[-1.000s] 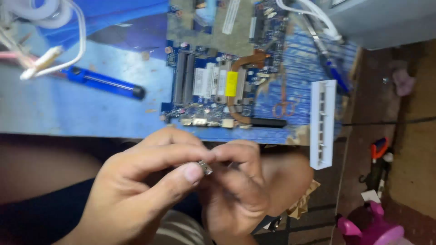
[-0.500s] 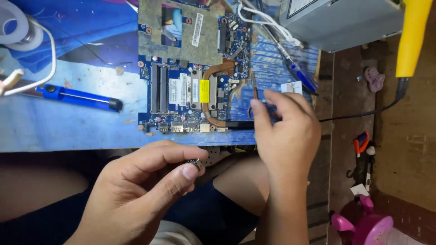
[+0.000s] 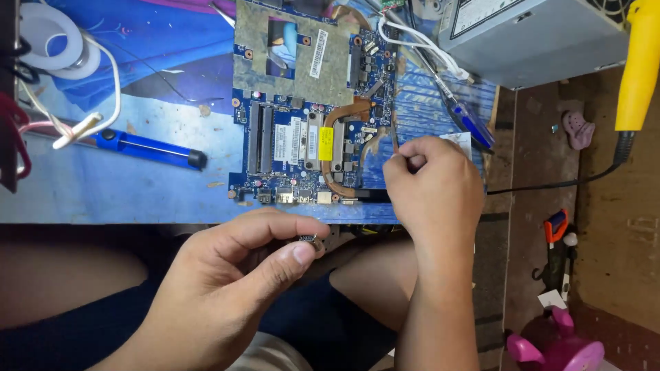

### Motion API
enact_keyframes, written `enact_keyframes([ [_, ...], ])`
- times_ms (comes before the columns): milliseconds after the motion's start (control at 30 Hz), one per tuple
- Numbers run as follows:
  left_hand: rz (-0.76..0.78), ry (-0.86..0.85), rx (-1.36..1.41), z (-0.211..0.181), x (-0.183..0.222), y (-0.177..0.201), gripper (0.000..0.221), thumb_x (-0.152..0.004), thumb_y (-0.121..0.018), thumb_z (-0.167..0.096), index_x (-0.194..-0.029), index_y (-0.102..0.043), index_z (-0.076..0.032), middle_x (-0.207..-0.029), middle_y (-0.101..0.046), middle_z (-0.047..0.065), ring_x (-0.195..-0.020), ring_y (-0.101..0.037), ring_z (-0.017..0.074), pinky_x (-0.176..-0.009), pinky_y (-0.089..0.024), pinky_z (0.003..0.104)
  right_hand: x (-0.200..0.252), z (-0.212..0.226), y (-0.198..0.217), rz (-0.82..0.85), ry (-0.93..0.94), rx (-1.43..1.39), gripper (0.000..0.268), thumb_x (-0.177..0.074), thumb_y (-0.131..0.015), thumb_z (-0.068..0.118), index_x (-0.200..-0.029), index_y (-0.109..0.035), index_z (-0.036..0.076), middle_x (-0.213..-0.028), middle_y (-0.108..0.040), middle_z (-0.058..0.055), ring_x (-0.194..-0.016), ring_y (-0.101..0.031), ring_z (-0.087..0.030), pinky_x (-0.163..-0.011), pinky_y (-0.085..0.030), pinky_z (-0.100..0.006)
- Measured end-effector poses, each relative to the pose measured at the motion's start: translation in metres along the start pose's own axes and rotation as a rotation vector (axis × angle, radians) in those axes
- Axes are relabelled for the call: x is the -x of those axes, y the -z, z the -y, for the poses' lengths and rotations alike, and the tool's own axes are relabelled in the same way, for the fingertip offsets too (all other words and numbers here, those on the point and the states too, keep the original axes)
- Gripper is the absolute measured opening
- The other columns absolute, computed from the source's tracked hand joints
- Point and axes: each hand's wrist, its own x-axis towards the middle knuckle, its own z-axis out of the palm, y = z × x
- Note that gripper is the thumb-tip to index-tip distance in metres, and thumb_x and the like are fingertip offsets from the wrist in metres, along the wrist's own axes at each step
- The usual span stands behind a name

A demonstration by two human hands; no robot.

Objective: Trimming and preparing a small electronic connector with scissors before attempting to align it on a laptop motherboard.

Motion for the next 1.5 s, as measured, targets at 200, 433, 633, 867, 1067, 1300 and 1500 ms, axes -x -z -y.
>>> enact_keyframes([
  [200, 0.033, 0.033, -0.021, 0.0, -0.004, -0.001, 0.027, -0.096, -0.081, -0.007, -0.119, -0.09, 0.003, -0.112, -0.092, 0.013, -0.109, -0.087, 0.0196, -0.102, -0.071, 0.033, -0.008, 0.003, -0.001, 0.075, -0.008, 0.175, 0.018, -0.09, -0.069, 0.032, -0.082, -0.079, 0.02, -0.086, -0.081, -0.004, -0.085, -0.074, -0.043, -0.077, -0.057, -0.059],
  [433, 0.017, 0.095, -0.014, 0.001, -0.005, 0.003, 0.029, -0.099, -0.081, -0.008, -0.124, -0.09, 0.004, -0.097, -0.088, 0.01, -0.085, -0.074, 0.0113, -0.076, -0.06, 0.024, -0.013, -0.019, -0.015, -0.267, 0.325, 0.26, 0.031, -0.091, -0.075, 0.016, -0.118, -0.089, 0.016, -0.101, -0.085, 0.0, -0.084, -0.078, -0.039, -0.069, -0.06, -0.059],
  [633, 0.024, 0.139, 0.051, -0.002, -0.008, 0.0, 0.032, -0.096, -0.081, -0.005, -0.125, -0.089, 0.005, -0.108, -0.092, 0.015, -0.098, -0.083, 0.0163, -0.091, -0.069, 0.029, -0.028, 0.0, 0.003, 0.0, 0.117, 0.193, 0.046, -0.091, -0.071, 0.015, -0.136, -0.079, 0.012, -0.101, -0.084, 0.001, -0.098, -0.078, -0.04, -0.081, -0.061, -0.062],
  [867, 0.074, 0.097, 0.054, -0.004, -0.006, 0.0, 0.03, -0.1, -0.079, -0.006, -0.127, -0.087, 0.005, -0.101, -0.086, 0.011, -0.09, -0.074, 0.0117, -0.081, -0.062, 0.025, -0.026, -0.005, -0.003, -0.068, 0.116, 0.146, 0.044, -0.083, -0.068, 0.018, -0.124, -0.085, 0.016, -0.088, -0.08, 0.004, -0.089, -0.077, -0.036, -0.074, -0.06, -0.058],
  [1067, 0.088, 0.121, 0.07, -0.008, -0.006, 0.001, 0.029, -0.104, -0.074, -0.01, -0.124, -0.086, 0.005, -0.097, -0.08, 0.015, -0.082, -0.066, 0.0145, -0.078, -0.056, 0.028, -0.01, -0.022, 0.012, -0.271, 0.392, -0.034, 0.029, -0.093, -0.08, 0.009, -0.118, -0.094, 0.006, -0.097, -0.085, -0.002, -0.082, -0.077, -0.016, -0.079, -0.066, -0.037],
  [1300, 0.117, 0.121, 0.011, -0.013, -0.009, 0.005, 0.028, -0.106, -0.071, -0.018, -0.118, -0.087, 0.001, -0.099, -0.083, 0.013, -0.088, -0.072, 0.0147, -0.076, -0.057, 0.028, 0.068, -0.008, 0.052, -0.157, 0.567, -0.609, 0.01, -0.112, -0.064, -0.029, -0.118, -0.068, -0.022, -0.111, -0.072, -0.033, -0.101, -0.078, -0.037, -0.096, -0.059, -0.04],
  [1500, 0.177, 0.087, -0.019, -0.017, -0.01, 0.005, 0.026, -0.107, -0.068, -0.023, -0.115, -0.083, -0.002, -0.1, -0.079, 0.008, -0.081, -0.066, 0.0134, -0.077, -0.057, 0.028, 0.11, 0.002, 0.016, -0.015, 0.342, -1.017, 0.024, -0.111, -0.067, 0.014, -0.129, -0.069, 0.0, -0.101, -0.077, -0.016, -0.089, -0.079, -0.025, -0.093, -0.068, -0.034],
])
